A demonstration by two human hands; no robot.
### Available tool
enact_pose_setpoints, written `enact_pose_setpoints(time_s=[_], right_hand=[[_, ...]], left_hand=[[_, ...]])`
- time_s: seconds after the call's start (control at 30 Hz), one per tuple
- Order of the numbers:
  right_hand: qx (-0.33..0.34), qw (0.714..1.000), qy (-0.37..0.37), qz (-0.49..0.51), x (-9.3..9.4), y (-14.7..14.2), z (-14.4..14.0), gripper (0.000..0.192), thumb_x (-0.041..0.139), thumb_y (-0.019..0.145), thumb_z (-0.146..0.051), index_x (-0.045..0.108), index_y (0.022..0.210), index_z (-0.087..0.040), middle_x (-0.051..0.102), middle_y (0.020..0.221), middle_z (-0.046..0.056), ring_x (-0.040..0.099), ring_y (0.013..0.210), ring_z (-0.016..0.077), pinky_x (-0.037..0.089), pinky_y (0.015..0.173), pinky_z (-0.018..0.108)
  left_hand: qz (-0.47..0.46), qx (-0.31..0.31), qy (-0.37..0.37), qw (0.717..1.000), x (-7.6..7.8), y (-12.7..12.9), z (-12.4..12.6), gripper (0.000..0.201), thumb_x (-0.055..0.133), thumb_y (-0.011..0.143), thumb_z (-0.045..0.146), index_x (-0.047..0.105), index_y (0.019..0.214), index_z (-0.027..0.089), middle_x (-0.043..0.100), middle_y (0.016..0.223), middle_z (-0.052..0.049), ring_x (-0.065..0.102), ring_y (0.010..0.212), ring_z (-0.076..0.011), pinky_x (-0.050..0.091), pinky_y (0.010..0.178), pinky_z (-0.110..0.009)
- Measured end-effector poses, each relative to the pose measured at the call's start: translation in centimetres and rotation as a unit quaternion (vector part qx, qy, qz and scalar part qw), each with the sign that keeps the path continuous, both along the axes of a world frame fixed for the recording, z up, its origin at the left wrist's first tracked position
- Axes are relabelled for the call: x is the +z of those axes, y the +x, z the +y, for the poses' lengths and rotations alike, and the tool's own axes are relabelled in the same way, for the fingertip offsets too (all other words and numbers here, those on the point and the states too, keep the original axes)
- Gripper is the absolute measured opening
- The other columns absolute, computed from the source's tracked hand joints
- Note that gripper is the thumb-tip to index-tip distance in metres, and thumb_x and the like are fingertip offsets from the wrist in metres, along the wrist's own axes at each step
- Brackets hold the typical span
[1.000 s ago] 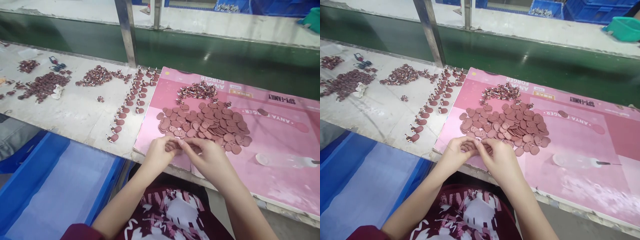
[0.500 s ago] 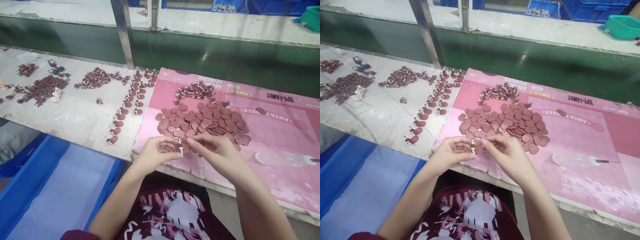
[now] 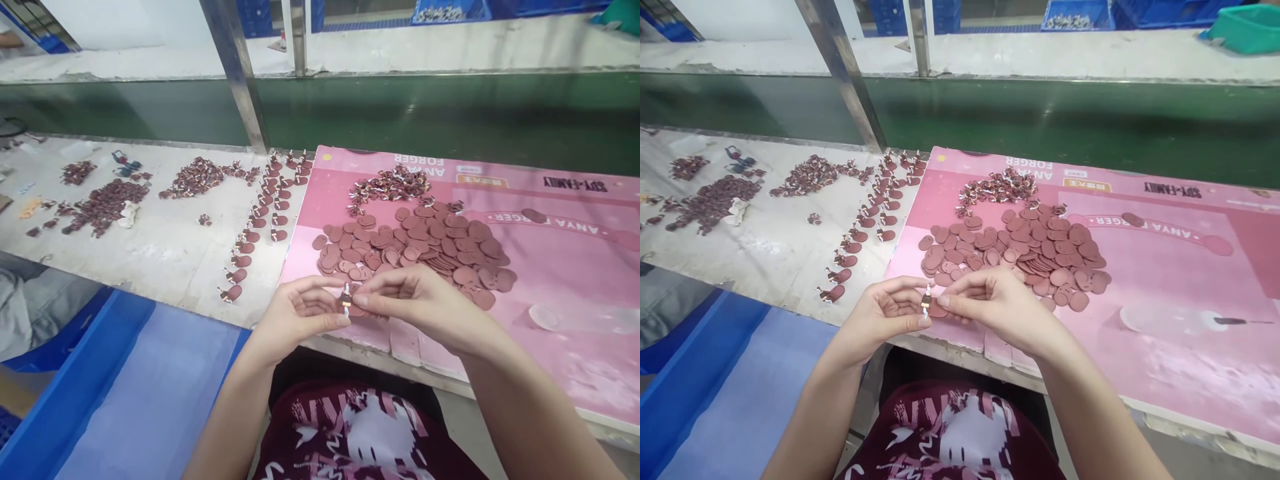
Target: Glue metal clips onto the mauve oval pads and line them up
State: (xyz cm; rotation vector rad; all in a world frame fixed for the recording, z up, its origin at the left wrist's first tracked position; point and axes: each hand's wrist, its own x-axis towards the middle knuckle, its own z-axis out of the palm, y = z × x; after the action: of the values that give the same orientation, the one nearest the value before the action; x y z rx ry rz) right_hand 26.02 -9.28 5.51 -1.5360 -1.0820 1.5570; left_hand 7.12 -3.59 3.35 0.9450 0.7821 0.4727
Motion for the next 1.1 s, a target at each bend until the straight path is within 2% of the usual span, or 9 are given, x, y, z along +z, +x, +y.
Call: enact_pose_setpoints(time_s=[0.1,0.13,0.2,0.27,0.4,0.53,0.7,0.87,1.1], right_hand=[[0.008,1.0,0.01,0.018,-0.3,-0.6,1.4,0.027,0.073,0.07,-0.044,0.074,0.077,-0.018,0.071,0.078,0.005,0.063,0.069,0.0148,0.049,0.065,0.027],[0.008,1.0,0.016,0.018,-0.5,-0.8,2.1,0.025,0.072,0.071,-0.043,0.073,0.076,-0.018,0.07,0.074,0.004,0.06,0.065,0.0129,0.047,0.061,0.025],[0.004,1.0,0.021,0.008,-0.8,-1.4,3.6,0.022,0.07,0.073,-0.04,0.071,0.076,-0.018,0.064,0.062,0.0,0.052,0.051,0.0092,0.041,0.048,0.023],[0.004,1.0,0.02,-0.009,-1.3,-2.2,5.5,0.019,0.067,0.077,-0.037,0.069,0.076,-0.018,0.057,0.055,-0.002,0.044,0.043,0.0078,0.034,0.041,0.022],[0.034,0.994,0.047,-0.098,-2.1,-4.0,9.3,0.012,0.064,0.081,-0.026,0.069,0.077,-0.017,0.063,0.061,0.0,0.051,0.049,0.0093,0.038,0.046,0.022],[0.068,0.978,0.058,-0.188,-2.6,-5.9,11.7,0.013,0.061,0.085,-0.025,0.071,0.082,-0.016,0.071,0.073,0.002,0.055,0.05,0.0102,0.041,0.048,0.023],[0.083,0.966,0.084,-0.23,-3.0,-7.5,12.8,0.011,0.065,0.083,-0.02,0.072,0.075,-0.017,0.074,0.079,0.004,0.066,0.074,0.0154,0.046,0.068,0.024],[0.088,0.949,0.092,-0.288,-3.3,-8.3,13.1,0.012,0.065,0.082,-0.019,0.073,0.072,-0.02,0.074,0.079,0.004,0.066,0.078,0.0175,0.045,0.07,0.027],[0.082,0.926,0.099,-0.354,-3.6,-9.1,12.9,0.008,0.066,0.081,-0.019,0.074,0.079,-0.022,0.074,0.083,0.005,0.067,0.079,0.019,0.045,0.071,0.028]], left_hand=[[0.029,0.034,0.021,0.999,-0.3,-0.9,0.1,0.063,0.084,0.058,0.013,0.06,0.116,0.017,0.068,0.066,0.003,0.064,0.062,-0.0103,0.052,0.062,-0.021],[0.044,0.048,0.028,0.997,-0.5,-1.2,0.1,0.06,0.085,0.058,0.015,0.061,0.113,0.017,0.069,0.066,0.003,0.064,0.062,-0.0107,0.052,0.062,-0.021],[0.077,0.069,0.034,0.994,-1.1,-1.8,0.0,0.044,0.086,0.057,0.02,0.066,0.096,0.015,0.068,0.064,0.002,0.064,0.061,-0.0112,0.052,0.062,-0.022],[0.091,0.069,0.033,0.993,-1.9,-2.3,-0.2,0.034,0.087,0.055,0.024,0.068,0.082,0.014,0.068,0.064,0.0,0.064,0.061,-0.0117,0.053,0.064,-0.023],[0.09,0.05,0.06,0.993,-3.0,-2.7,-0.6,0.025,0.079,0.068,0.035,0.071,0.08,0.014,0.07,0.068,-0.003,0.065,0.065,-0.0138,0.053,0.065,-0.025],[0.082,0.024,0.113,0.99,-3.4,-2.9,-0.5,0.029,0.062,0.084,0.042,0.071,0.09,0.015,0.068,0.067,-0.003,0.061,0.062,-0.0122,0.05,0.063,-0.024],[0.065,-0.001,0.142,0.988,-3.5,-3.6,-0.3,0.033,0.052,0.091,0.043,0.069,0.101,0.015,0.066,0.071,-0.003,0.06,0.065,-0.0121,0.049,0.066,-0.024],[0.062,-0.015,0.154,0.986,-3.4,-3.8,-0.3,0.036,0.051,0.092,0.044,0.069,0.101,0.014,0.066,0.072,-0.004,0.06,0.066,-0.013,0.049,0.066,-0.024],[0.064,-0.021,0.178,0.982,-3.5,-3.8,-0.4,0.037,0.05,0.092,0.044,0.069,0.101,0.014,0.066,0.071,-0.005,0.061,0.067,-0.014,0.051,0.066,-0.025]])
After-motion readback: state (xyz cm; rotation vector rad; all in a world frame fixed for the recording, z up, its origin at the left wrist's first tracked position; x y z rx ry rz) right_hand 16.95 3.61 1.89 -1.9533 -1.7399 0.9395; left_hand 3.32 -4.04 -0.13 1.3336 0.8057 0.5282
